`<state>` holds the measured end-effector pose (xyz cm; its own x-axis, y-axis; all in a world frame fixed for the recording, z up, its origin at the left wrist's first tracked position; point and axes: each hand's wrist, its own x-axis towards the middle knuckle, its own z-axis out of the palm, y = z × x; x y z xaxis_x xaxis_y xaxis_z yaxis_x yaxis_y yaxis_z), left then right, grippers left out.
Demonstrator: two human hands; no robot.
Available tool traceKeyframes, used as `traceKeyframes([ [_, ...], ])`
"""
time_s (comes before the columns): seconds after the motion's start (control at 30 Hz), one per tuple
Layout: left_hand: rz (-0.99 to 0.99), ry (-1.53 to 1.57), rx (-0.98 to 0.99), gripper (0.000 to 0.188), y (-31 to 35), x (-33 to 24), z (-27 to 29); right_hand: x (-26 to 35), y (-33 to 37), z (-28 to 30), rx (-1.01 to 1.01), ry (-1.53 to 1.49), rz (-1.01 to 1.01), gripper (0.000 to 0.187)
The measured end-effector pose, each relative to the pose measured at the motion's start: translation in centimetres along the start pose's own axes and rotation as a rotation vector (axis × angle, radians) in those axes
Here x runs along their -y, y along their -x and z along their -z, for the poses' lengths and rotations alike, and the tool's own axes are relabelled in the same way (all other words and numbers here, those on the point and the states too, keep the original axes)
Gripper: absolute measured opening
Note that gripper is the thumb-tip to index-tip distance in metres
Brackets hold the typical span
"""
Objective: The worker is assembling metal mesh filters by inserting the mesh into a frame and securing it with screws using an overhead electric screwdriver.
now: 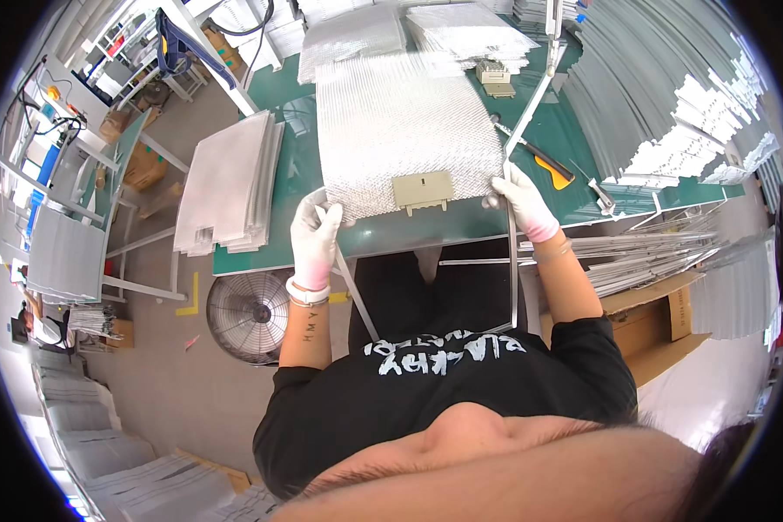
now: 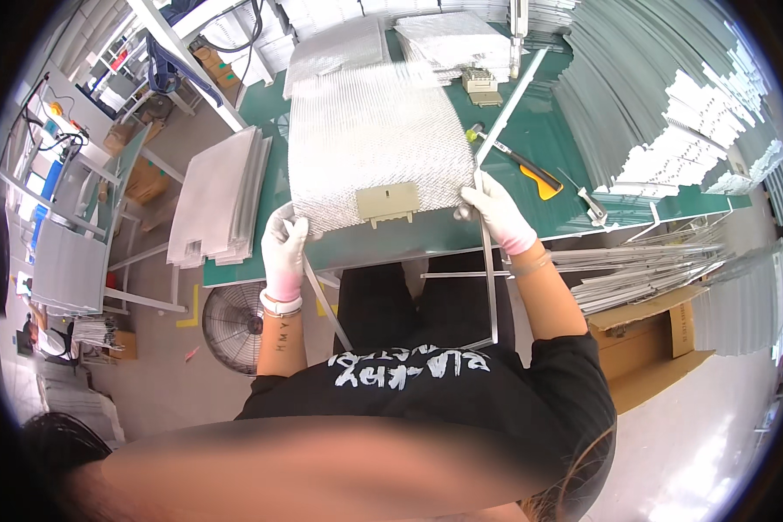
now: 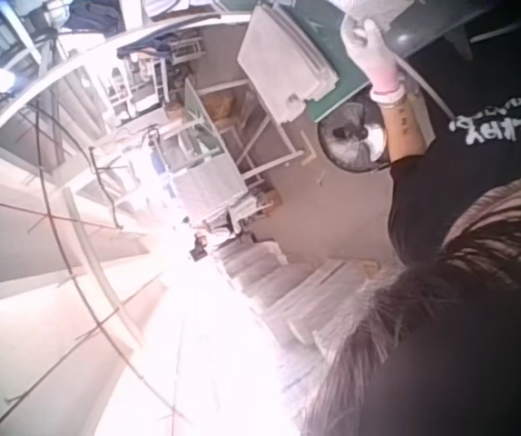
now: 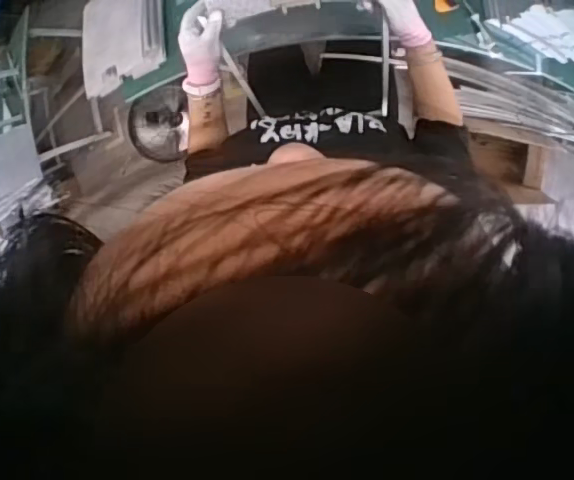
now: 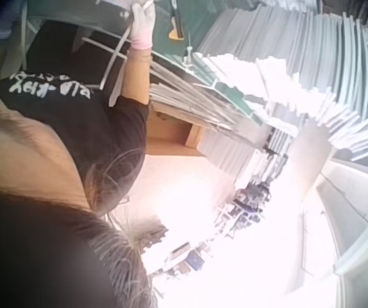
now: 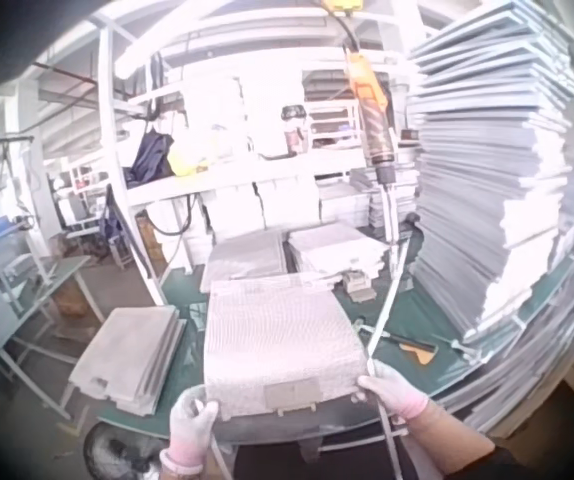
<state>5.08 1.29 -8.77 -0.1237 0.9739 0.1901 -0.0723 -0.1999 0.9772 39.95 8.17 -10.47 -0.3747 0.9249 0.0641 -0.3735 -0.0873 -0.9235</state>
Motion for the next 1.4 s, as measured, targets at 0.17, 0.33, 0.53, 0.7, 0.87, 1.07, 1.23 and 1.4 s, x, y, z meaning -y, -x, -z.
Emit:
traceKeyframes([
  [0.17,-0.144,-0.175,-0.036,0.076,2.6,-2.9,-1.9,1.5,1.5,-1.3,-0.017,0.104,0.131,0.044],
  [0.33,-0.406,-0.046,-0.088,0.036,5.3,-3.9,0.9,4.9,3.5,-5.9,0.075,0.119,0.288,0.06],
  [0.53,-0.513,-0.159,-0.246,0.022,-2.5,-12.3,0.1,11.3,-2.3,-10.0,-0.265,0.491,0.591,0.041],
  [0.7,-0.584,-0.064,-0.18,0.023,-9.6,-13.5,-0.3,13.2,-6.4,-11.0,-0.341,0.515,0.643,0.031],
  [0.87,-0.514,-0.113,-0.317,0.022,-9.4,-10.6,-1.7,9.9,-7.6,-9.2,-0.575,0.703,0.772,0.023],
  [1.07,-0.446,-0.045,-0.169,0.015,-10.4,-8.8,-0.2,10.0,-8.7,-6.8,-0.295,0.604,0.594,0.017],
  [1.23,-0.363,-0.066,-0.126,0.035,-8.7,-0.7,1.0,2.8,-9.5,-3.8,-0.139,0.401,0.543,0.025],
  [1.4,-0.186,-0.193,0.145,0.048,-8.2,1.2,4.2,2.9,-7.7,-1.6,0.06,0.582,0.389,0.036],
])
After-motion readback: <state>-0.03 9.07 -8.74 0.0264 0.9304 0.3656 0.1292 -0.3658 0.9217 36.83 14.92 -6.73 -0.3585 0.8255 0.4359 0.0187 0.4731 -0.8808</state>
